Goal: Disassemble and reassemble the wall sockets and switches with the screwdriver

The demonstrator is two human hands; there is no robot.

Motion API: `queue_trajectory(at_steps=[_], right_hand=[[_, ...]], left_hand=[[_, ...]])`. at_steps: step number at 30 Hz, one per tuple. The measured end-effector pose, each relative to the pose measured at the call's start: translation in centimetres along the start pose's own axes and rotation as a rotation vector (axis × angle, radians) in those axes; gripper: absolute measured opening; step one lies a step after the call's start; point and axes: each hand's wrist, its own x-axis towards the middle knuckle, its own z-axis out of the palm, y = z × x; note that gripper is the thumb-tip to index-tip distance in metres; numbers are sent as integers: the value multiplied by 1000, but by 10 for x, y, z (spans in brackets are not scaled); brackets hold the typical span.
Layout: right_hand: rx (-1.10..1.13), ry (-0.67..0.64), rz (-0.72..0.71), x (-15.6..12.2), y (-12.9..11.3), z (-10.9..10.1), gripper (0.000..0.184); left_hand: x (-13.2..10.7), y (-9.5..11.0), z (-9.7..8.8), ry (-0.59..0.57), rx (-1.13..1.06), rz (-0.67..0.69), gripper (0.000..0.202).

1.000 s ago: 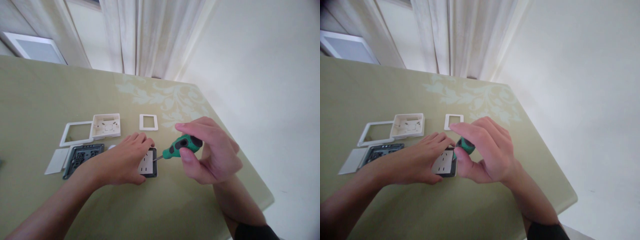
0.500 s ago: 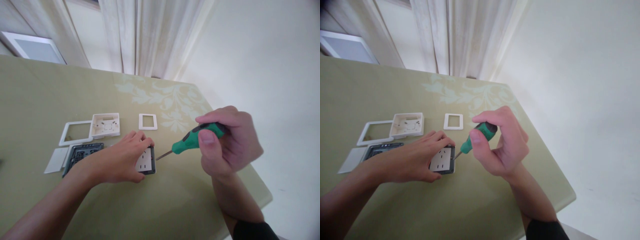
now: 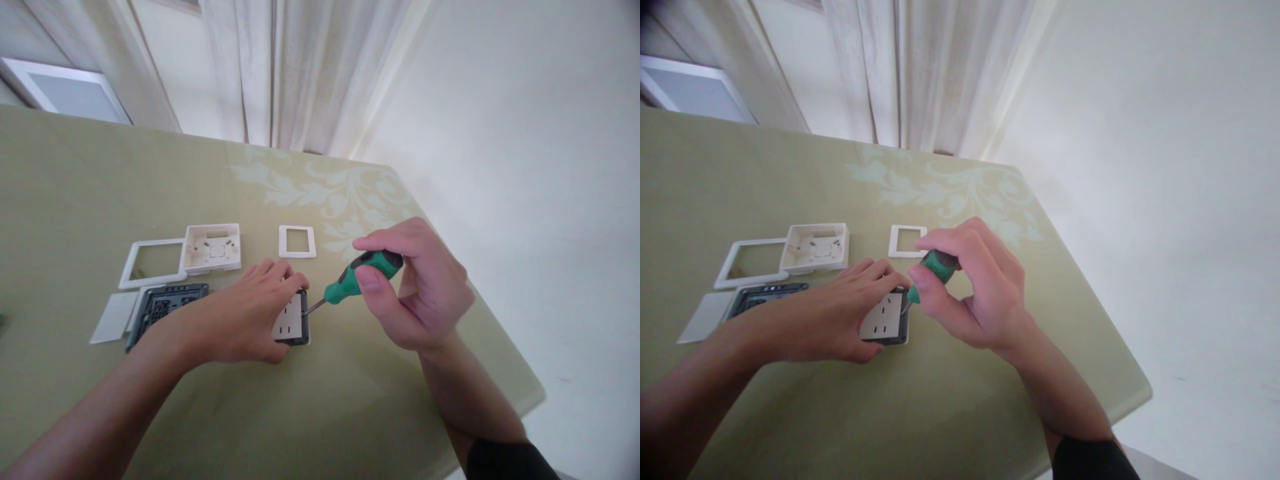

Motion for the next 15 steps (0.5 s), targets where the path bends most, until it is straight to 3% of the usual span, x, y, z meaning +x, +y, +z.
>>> queue_trajectory(at_steps=[15], right_hand=[[-24, -15, -9, 0, 2, 5, 19]], left_hand=[[1, -3, 2, 27, -4, 21, 52]])
